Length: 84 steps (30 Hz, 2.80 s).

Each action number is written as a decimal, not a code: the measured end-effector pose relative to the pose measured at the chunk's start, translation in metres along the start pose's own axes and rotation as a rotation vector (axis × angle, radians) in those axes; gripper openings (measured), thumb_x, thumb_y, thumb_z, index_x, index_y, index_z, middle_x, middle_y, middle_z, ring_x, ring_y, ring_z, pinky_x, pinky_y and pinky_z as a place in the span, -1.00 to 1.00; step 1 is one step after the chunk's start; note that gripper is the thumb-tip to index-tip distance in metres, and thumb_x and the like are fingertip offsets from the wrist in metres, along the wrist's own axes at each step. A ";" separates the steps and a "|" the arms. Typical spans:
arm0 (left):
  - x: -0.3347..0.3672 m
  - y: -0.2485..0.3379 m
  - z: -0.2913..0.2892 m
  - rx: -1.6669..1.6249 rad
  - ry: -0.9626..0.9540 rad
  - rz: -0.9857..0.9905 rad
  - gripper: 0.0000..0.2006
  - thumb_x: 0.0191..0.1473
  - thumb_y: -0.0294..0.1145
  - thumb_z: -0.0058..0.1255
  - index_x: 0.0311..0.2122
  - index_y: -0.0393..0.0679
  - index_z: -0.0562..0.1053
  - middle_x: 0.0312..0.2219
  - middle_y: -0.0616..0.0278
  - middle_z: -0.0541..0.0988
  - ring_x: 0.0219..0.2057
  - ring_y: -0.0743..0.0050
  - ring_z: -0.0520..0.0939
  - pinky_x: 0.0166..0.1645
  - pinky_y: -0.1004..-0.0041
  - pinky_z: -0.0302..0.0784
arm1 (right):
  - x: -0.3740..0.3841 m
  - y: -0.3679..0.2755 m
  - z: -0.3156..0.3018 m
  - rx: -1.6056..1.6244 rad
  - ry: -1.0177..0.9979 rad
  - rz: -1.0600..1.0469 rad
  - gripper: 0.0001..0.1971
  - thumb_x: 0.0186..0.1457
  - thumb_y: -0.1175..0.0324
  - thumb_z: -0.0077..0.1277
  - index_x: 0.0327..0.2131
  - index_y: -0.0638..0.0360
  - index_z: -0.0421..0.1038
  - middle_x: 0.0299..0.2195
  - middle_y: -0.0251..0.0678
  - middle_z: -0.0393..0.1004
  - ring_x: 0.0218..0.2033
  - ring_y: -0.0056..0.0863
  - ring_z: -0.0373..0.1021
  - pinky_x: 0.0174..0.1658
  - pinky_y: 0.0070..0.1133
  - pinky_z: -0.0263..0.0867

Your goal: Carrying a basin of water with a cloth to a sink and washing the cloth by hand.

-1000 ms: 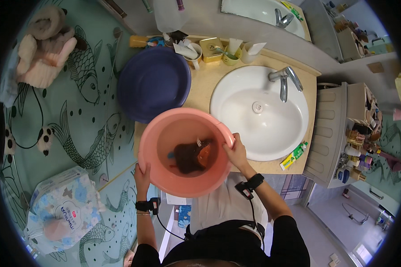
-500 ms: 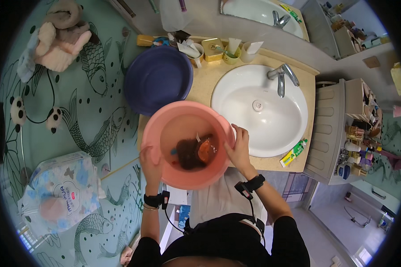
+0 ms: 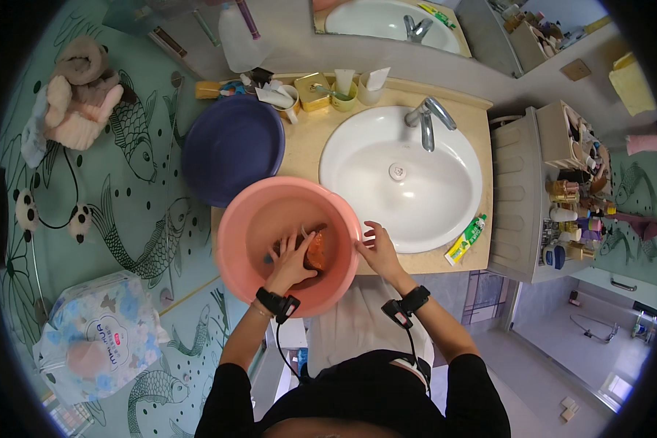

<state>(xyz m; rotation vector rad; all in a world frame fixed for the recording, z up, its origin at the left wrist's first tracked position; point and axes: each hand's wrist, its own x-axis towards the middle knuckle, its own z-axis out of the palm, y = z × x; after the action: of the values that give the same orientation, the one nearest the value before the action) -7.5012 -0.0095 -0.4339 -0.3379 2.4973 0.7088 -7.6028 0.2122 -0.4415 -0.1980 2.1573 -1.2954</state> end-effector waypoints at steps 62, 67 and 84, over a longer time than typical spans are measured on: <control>-0.102 -0.055 -0.021 -0.691 0.677 -0.331 -0.76 -0.37 -0.48 0.17 -0.60 -0.29 0.32 -0.75 0.32 0.32 -0.68 0.63 0.28 -0.59 0.54 0.19 | -0.031 0.011 -0.044 0.317 -0.092 0.266 -0.57 -0.09 0.34 0.08 -0.19 0.46 0.25 -0.45 -0.16 0.46 -0.54 -0.56 0.42 -0.52 -0.63 0.38; -0.102 -0.043 -0.015 -0.757 0.641 -0.253 -0.76 -0.34 -0.51 0.18 -0.54 -0.28 0.33 -0.66 0.28 0.35 -0.65 0.60 0.34 -0.54 0.56 0.26 | -0.049 0.048 -0.054 0.230 -0.004 0.100 -0.57 -0.08 0.39 0.08 -0.16 0.43 0.22 -0.43 -0.21 0.45 -0.48 -0.57 0.41 -0.48 -0.64 0.36; -0.052 0.052 -0.019 -0.618 0.464 -0.191 -0.66 -0.34 -0.47 0.24 -0.42 -0.32 0.34 -0.36 0.16 0.31 -0.53 0.51 0.43 -0.39 0.54 0.40 | -0.091 0.088 -0.146 0.416 0.070 0.298 -0.61 -0.10 0.40 0.08 -0.21 0.43 0.24 -0.45 -0.22 0.45 -0.54 -0.62 0.40 -0.54 -0.68 0.33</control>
<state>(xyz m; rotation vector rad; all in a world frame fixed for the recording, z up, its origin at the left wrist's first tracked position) -7.4849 0.0279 -0.3700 -1.0494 2.5405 1.4476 -7.5973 0.4049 -0.4281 0.3285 1.8313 -1.5472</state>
